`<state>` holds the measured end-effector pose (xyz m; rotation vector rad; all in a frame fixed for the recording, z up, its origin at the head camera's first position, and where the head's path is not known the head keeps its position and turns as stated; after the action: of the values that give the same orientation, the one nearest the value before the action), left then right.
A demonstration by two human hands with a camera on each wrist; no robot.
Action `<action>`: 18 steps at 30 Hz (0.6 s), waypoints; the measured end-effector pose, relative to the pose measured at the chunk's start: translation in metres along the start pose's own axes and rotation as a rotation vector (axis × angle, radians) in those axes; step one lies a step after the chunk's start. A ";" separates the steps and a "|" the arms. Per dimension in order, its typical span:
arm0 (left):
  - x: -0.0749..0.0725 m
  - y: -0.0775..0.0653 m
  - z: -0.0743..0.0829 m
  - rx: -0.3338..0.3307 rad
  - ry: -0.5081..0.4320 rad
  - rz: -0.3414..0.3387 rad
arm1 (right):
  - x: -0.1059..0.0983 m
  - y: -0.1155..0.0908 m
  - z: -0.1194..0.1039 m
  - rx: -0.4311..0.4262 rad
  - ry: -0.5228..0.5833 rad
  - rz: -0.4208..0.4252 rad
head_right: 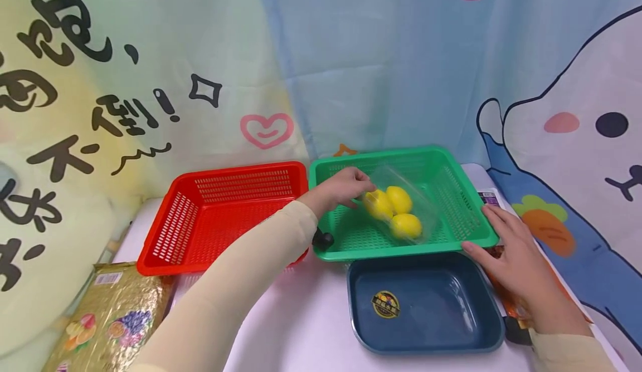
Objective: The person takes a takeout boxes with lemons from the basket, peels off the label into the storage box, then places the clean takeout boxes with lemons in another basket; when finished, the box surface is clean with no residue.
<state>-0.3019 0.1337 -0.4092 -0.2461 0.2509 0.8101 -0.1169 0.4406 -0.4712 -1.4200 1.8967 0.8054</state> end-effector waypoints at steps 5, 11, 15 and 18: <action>0.002 -0.001 -0.001 -0.036 -0.009 0.016 | 0.001 -0.001 0.002 0.000 0.004 0.004; -0.001 -0.004 -0.002 -0.077 -0.034 0.015 | 0.001 -0.001 0.002 -0.005 0.005 0.004; 0.000 -0.005 -0.003 -0.130 -0.057 0.002 | 0.002 -0.001 0.003 0.011 -0.005 0.000; 0.000 -0.007 -0.005 -0.179 -0.063 0.008 | 0.003 -0.001 0.002 0.037 -0.020 -0.010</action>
<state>-0.2975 0.1272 -0.4133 -0.3865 0.1199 0.8475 -0.1159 0.4404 -0.4749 -1.3928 1.8791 0.7733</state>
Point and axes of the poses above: each hand's wrist, its own y-axis towards the middle knuckle, its own x-axis out of the palm, z = x × y, the point moved 3 cm from there along y, towards the middle knuckle, and after that the axes turned 14 degrees about x, right-handed, at the moved point
